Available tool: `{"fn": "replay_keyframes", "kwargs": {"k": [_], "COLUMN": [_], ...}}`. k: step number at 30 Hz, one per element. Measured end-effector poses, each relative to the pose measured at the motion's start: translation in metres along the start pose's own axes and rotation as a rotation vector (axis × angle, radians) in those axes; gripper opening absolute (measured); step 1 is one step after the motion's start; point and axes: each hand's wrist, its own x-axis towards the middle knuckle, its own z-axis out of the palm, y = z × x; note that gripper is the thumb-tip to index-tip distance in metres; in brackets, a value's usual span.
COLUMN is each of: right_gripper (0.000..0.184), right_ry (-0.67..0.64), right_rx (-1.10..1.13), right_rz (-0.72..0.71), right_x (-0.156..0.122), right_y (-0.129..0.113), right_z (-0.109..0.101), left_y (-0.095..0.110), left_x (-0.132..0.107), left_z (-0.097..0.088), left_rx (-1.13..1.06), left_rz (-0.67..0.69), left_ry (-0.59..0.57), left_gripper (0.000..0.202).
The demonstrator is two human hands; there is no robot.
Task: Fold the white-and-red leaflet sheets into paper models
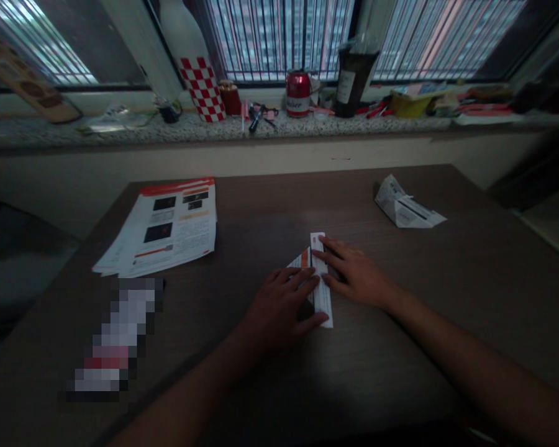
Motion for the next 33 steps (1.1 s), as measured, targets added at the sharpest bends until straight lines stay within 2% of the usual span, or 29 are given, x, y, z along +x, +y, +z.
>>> {"fn": "replay_keyframes", "kwargs": {"k": [3,5,8,13,21,33], "right_gripper": [0.049,0.047,0.049,0.049,0.046,0.054], "right_ry": [0.012,0.034,0.059,0.083,0.087,0.124], "right_rx": [0.007,0.002,-0.020,-0.026,-0.030,0.004], "right_rz": [0.022,0.044,0.070,0.068,0.078,0.105], "right_x": [0.001,0.002,0.004,0.006,0.006,0.006], "right_y": [0.001,0.002,0.002,0.001,0.002,0.004], "right_z": [0.003,0.006,0.009,0.009,0.010,0.013], "left_y": [0.000,0.000,-0.001,-0.003,-0.002,-0.003], "left_x": [0.004,0.006,0.007,0.006,0.007,0.006], "left_z": [0.001,0.003,0.007,0.013,0.013,0.015], "left_rx": [-0.023,-0.030,-0.023,-0.059,-0.069,-0.056], "left_rz": [-0.028,-0.051,-0.054,-0.017,-0.031,-0.039], "left_ry": [0.020,0.031,0.035,0.051,0.046,0.040], "left_gripper": [0.053,0.053,0.062,0.063,0.070,0.072]}}
